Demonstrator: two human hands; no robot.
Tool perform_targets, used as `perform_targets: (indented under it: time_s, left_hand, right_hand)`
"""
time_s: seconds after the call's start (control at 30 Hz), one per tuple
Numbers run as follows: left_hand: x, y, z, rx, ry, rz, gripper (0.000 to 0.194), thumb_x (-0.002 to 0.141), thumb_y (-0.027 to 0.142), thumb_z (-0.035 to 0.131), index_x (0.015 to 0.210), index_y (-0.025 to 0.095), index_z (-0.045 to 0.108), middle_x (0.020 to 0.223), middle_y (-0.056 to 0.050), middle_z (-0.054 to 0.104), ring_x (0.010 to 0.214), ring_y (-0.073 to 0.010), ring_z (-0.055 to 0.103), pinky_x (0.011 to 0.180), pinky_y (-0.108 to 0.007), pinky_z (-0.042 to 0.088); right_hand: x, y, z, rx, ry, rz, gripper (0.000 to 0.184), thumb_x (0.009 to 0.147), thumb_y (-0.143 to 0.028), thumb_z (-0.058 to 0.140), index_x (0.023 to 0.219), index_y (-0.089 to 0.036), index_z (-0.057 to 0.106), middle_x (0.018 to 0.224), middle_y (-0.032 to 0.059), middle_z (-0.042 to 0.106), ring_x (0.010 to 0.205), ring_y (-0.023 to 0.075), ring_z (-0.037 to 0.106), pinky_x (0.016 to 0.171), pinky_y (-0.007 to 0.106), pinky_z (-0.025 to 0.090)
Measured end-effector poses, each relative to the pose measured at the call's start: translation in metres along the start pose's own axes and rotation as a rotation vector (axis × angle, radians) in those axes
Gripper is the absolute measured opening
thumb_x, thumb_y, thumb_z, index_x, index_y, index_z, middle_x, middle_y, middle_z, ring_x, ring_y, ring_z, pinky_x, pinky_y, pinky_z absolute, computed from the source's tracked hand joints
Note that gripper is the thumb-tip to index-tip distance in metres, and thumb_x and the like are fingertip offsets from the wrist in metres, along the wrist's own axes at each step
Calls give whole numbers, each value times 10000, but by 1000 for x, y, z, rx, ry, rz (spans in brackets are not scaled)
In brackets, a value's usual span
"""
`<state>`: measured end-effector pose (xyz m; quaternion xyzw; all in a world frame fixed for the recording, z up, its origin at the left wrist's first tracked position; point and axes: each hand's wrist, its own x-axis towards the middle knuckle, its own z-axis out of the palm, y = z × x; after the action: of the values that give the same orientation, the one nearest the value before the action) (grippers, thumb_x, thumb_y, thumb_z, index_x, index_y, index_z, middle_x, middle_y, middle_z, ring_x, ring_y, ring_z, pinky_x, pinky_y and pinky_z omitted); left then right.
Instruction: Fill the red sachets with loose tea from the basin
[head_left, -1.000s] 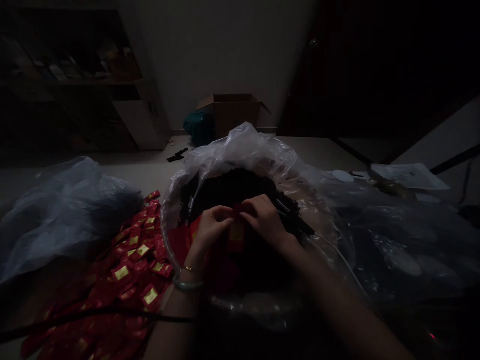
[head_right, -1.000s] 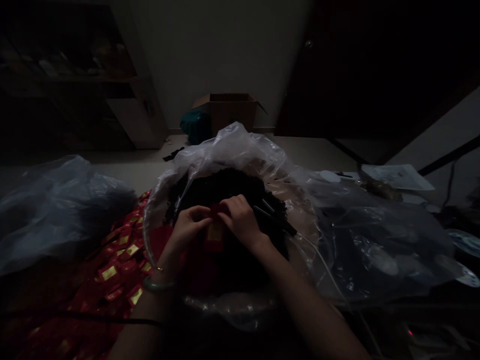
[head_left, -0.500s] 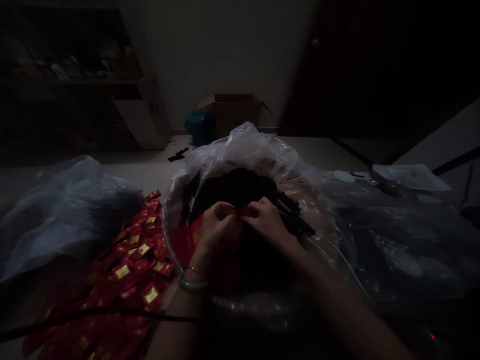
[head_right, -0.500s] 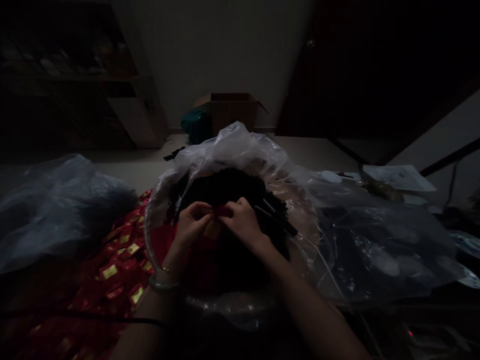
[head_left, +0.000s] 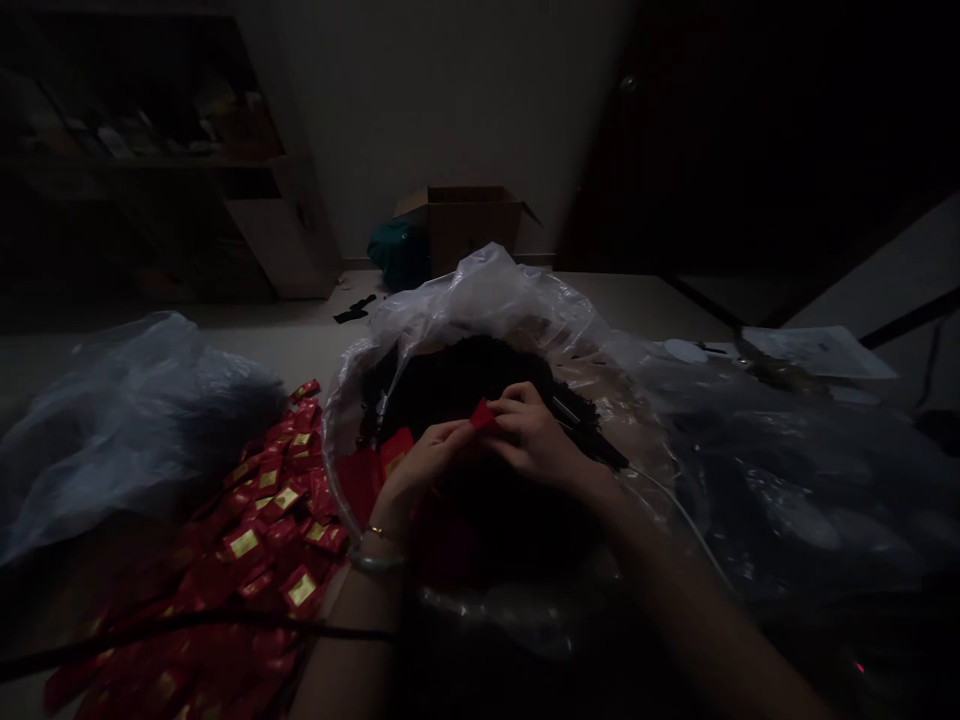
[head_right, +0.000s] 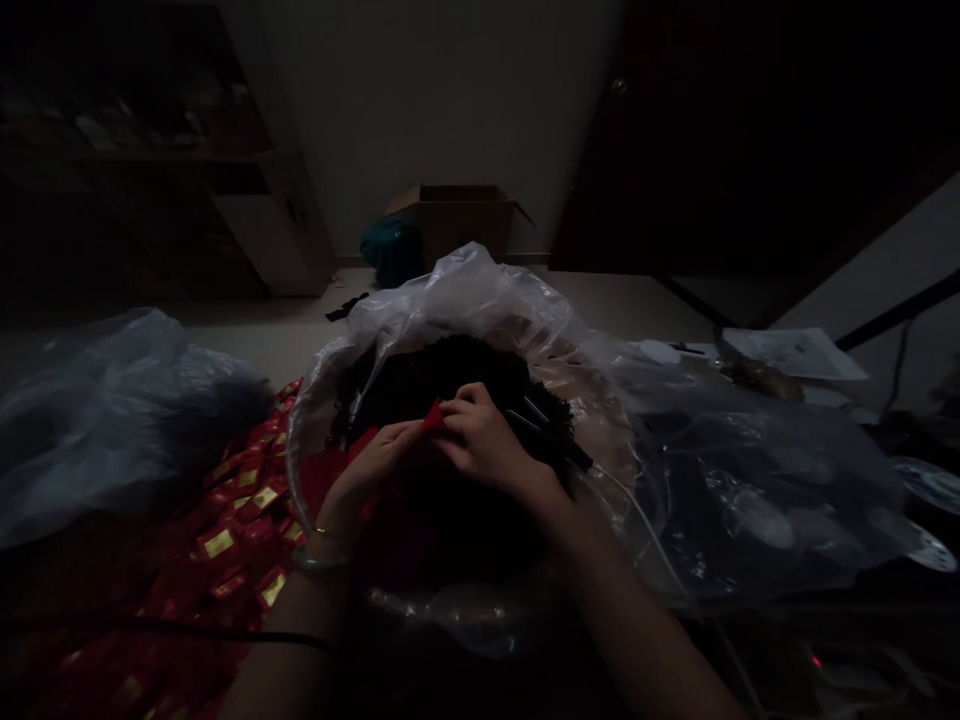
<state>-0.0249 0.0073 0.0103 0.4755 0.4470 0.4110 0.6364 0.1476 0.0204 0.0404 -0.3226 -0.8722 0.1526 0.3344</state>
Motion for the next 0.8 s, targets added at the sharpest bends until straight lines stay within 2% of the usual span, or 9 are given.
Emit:
perform_targets:
  time_s: [0.07,0.17,0.3,0.43,0.53,0.6,0.7,0.8]
  left_hand:
    - [-2,3,0,7,-32,-7,450,625,505,711,886,139,700,680,12,608,578,-83,490,532,-186,365]
    - [-2,3,2,51,-62,-49,439,639,490,702,898,136,682,575,46,532,473,-58,404,446,-177,283]
    - [2,0,4,101,31,37,400,653,506,672,820,144,691,653,13,600,558,-94,485,501,-191,358]
    - [6,-2,4,76,84,80,359,681,496,650,793,159,703,687,7,633,616,-110,527,548,-198,388]
    - [7,-3,3,104,99,102,336,662,476,682,761,156,709,709,-4,658,664,-128,564,596,-209,419]
    - [6,-4,2,42,75,85,394,672,522,658,778,147,713,749,-32,684,717,-157,597,650,-238,452]
    - [4,-5,1,-109,-21,46,485,684,583,615,871,146,711,839,-73,712,807,-203,633,742,-299,485]
    - [0,-2,-1,-65,-65,39,399,647,472,705,921,182,705,958,-65,711,901,-214,631,799,-298,481]
  right_hand:
    - [0,-3,-6,10,-59,13,97,763,-125,645,824,-186,691,968,57,692,974,228,446,843,398,463]
    - [0,-5,-12,28,-97,12,52,746,-141,656,737,-190,671,896,55,695,976,239,462,823,398,474]
    - [1,-4,-11,11,34,-11,163,767,-228,669,612,-199,629,762,55,687,895,232,491,752,369,477]
    - [2,-5,-6,-45,182,-80,148,807,-253,643,671,-196,647,729,47,685,811,204,502,712,339,463]
    - [1,-7,-4,-45,217,-112,219,816,-297,633,620,-201,619,658,36,656,770,191,520,690,320,453]
    - [0,-7,-4,-11,187,-82,256,815,-324,630,595,-198,598,621,30,626,739,182,532,654,296,446]
    - [0,-5,-4,50,69,63,216,812,-320,626,643,-186,611,614,10,607,629,144,525,594,260,417]
    - [0,-3,-5,70,-80,177,154,830,-268,590,710,-183,638,620,-14,618,572,116,502,625,255,398]
